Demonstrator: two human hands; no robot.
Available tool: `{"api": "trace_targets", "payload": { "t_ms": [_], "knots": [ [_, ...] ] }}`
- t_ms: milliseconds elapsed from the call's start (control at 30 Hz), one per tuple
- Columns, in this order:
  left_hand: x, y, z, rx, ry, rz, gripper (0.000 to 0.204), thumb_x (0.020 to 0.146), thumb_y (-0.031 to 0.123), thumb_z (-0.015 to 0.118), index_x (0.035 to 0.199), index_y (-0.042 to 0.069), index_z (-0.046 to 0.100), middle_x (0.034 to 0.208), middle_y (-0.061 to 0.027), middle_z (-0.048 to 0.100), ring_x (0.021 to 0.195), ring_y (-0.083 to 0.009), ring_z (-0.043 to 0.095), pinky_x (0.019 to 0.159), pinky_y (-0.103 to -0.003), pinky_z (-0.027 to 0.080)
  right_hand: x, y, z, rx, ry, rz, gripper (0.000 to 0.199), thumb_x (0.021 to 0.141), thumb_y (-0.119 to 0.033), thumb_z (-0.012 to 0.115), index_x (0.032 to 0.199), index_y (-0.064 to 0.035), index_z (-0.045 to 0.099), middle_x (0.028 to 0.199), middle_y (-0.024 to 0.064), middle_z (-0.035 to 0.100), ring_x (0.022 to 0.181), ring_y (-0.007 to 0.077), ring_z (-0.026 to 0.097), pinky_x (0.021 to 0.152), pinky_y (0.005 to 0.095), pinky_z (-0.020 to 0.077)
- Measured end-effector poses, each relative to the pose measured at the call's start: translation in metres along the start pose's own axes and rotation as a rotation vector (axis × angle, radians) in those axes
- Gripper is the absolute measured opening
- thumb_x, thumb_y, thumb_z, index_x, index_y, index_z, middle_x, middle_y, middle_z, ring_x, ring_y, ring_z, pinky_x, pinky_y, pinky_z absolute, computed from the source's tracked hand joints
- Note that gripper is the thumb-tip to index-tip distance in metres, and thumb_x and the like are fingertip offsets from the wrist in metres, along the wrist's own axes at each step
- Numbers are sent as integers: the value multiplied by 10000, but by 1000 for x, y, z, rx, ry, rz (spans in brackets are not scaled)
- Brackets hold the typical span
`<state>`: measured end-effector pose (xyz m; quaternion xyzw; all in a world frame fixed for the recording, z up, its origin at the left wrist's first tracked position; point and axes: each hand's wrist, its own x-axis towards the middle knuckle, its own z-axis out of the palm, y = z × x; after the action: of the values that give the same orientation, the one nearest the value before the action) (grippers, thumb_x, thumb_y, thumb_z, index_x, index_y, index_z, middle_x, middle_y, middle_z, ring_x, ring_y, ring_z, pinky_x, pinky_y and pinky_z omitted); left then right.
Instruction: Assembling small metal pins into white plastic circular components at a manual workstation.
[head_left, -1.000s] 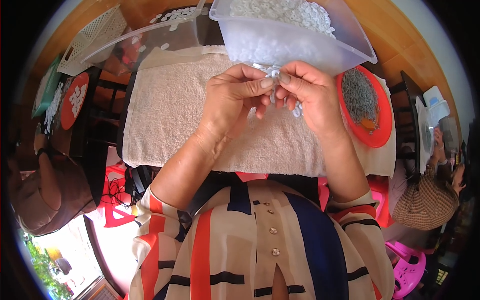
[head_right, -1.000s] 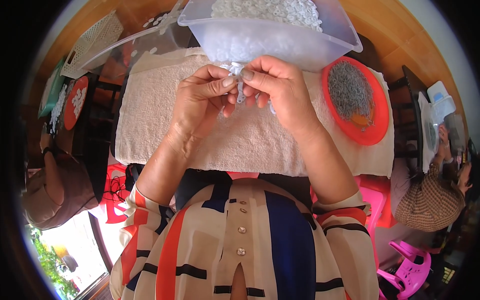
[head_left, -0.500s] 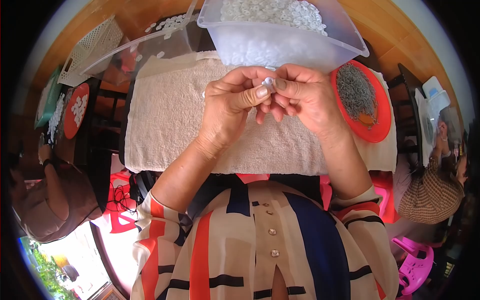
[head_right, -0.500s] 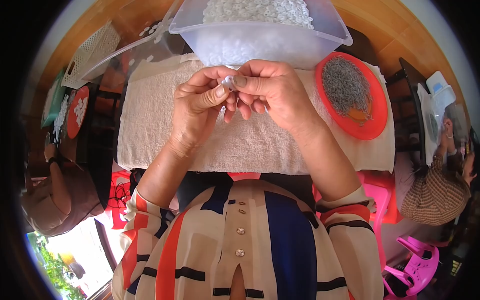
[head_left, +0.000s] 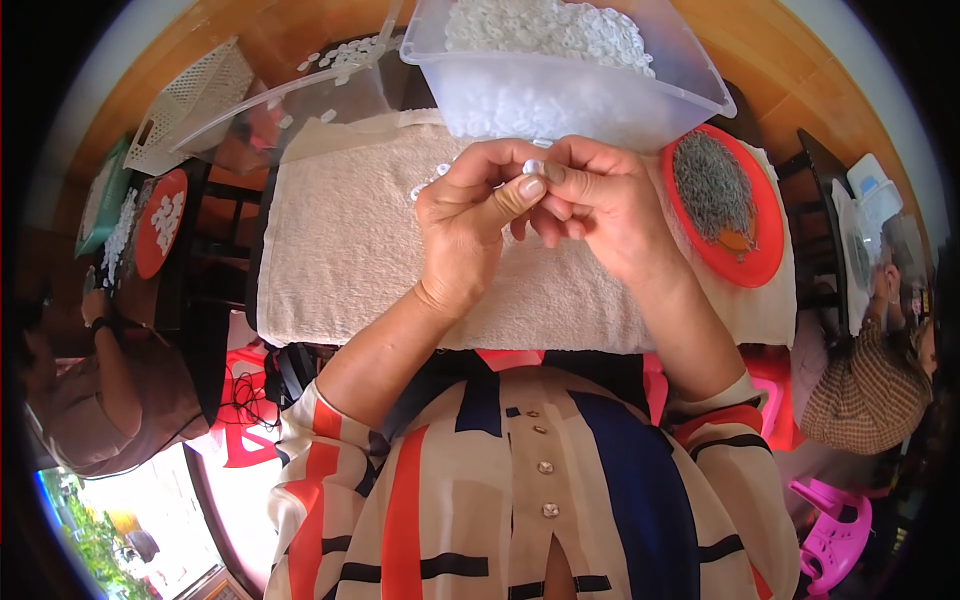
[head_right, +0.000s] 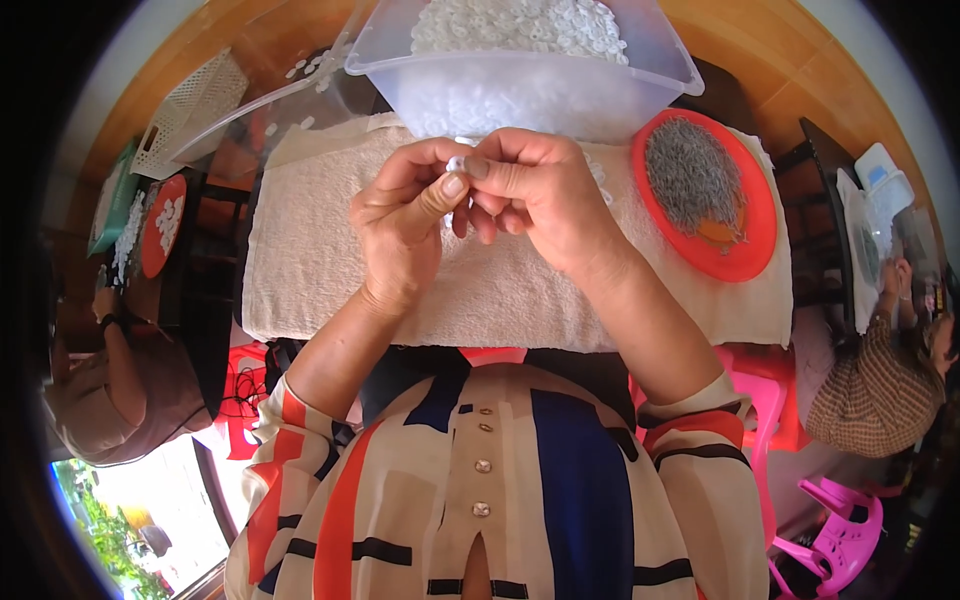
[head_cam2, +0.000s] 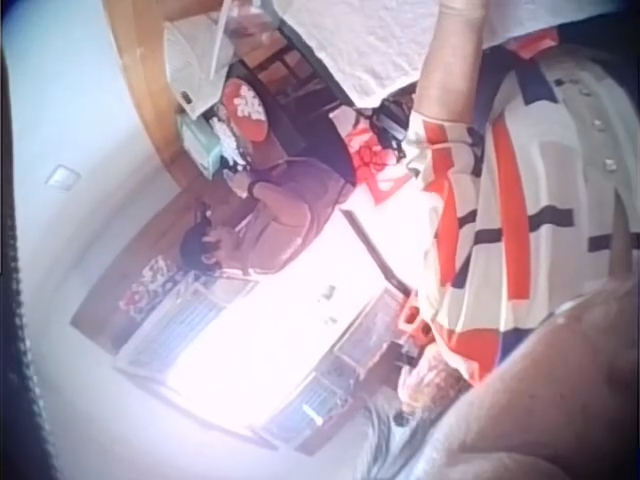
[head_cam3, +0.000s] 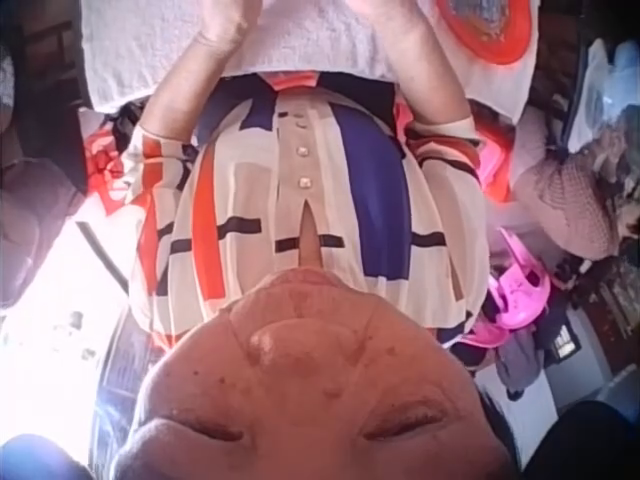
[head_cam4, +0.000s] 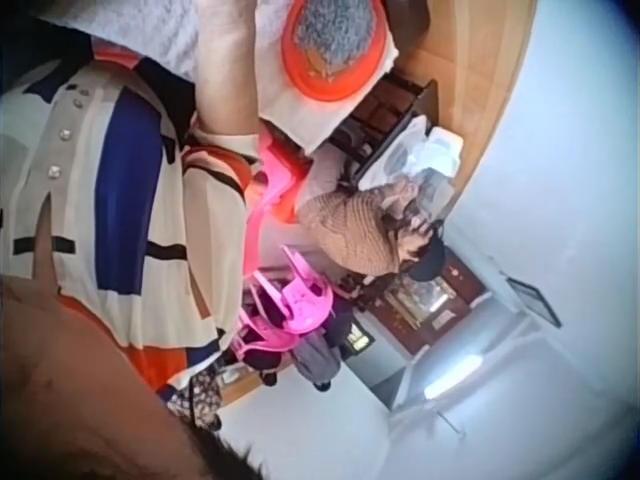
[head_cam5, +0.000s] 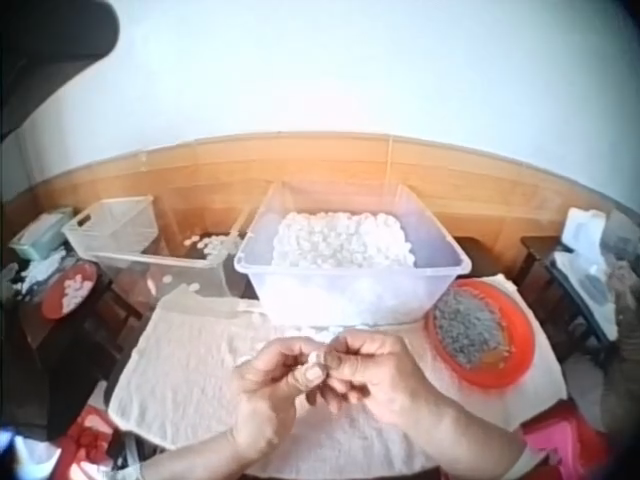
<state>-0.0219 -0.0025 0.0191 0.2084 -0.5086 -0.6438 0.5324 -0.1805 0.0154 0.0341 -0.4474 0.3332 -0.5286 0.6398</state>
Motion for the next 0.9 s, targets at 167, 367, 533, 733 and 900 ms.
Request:
{"api": "trace_targets", "payload": {
  "t_ms": [167, 367, 533, 733, 900],
  "knots": [
    [1, 6, 2, 141, 116, -36, 121, 906, 33, 631, 1017, -16, 627, 801, -67, 665, 623, -108, 596, 525, -217, 444, 5, 2, 0, -6, 87, 21, 241, 936, -256, 612, 888, -20, 626, 643, 10, 534, 525, 146, 571, 449, 220, 380],
    [35, 69, -24, 216, 262, 432, 120, 853, -32, 648, 948, -94, 608, 766, -102, 624, 572, -136, 582, 476, -255, 468, 3, -6, -8, -45, 184, 32, 323, 952, -353, 566, 848, -50, 611, 684, 8, 535, 595, 169, 594, 508, 236, 364],
    [105, 157, -71, 772, 314, 464, 249, 846, 83, 688, 1061, -41, 671, 848, -70, 666, 676, -105, 603, 580, -232, 475, 8, -7, -13, -34, 158, -61, 291, 949, -325, 569, 808, -71, 589, 684, 0, 526, 601, 163, 578, 521, 241, 341],
    [65, 117, -59, 953, 456, 606, 96, 785, 42, 713, 879, 29, 723, 797, -11, 678, 687, -89, 591, 644, -231, 476, 1, -10, -15, -53, 209, -119, 287, 949, -297, 576, 771, -71, 575, 689, 1, 530, 601, 161, 575, 536, 241, 344],
    [4, 39, -51, 1101, -93, 337, 129, 702, -58, 714, 789, 20, 658, 780, -90, 621, 745, -212, 596, 663, -307, 484, 2, -10, -8, -52, 196, -130, 255, 940, -257, 592, 770, -67, 577, 691, 2, 535, 607, 159, 578, 534, 234, 343]
  ]
}}
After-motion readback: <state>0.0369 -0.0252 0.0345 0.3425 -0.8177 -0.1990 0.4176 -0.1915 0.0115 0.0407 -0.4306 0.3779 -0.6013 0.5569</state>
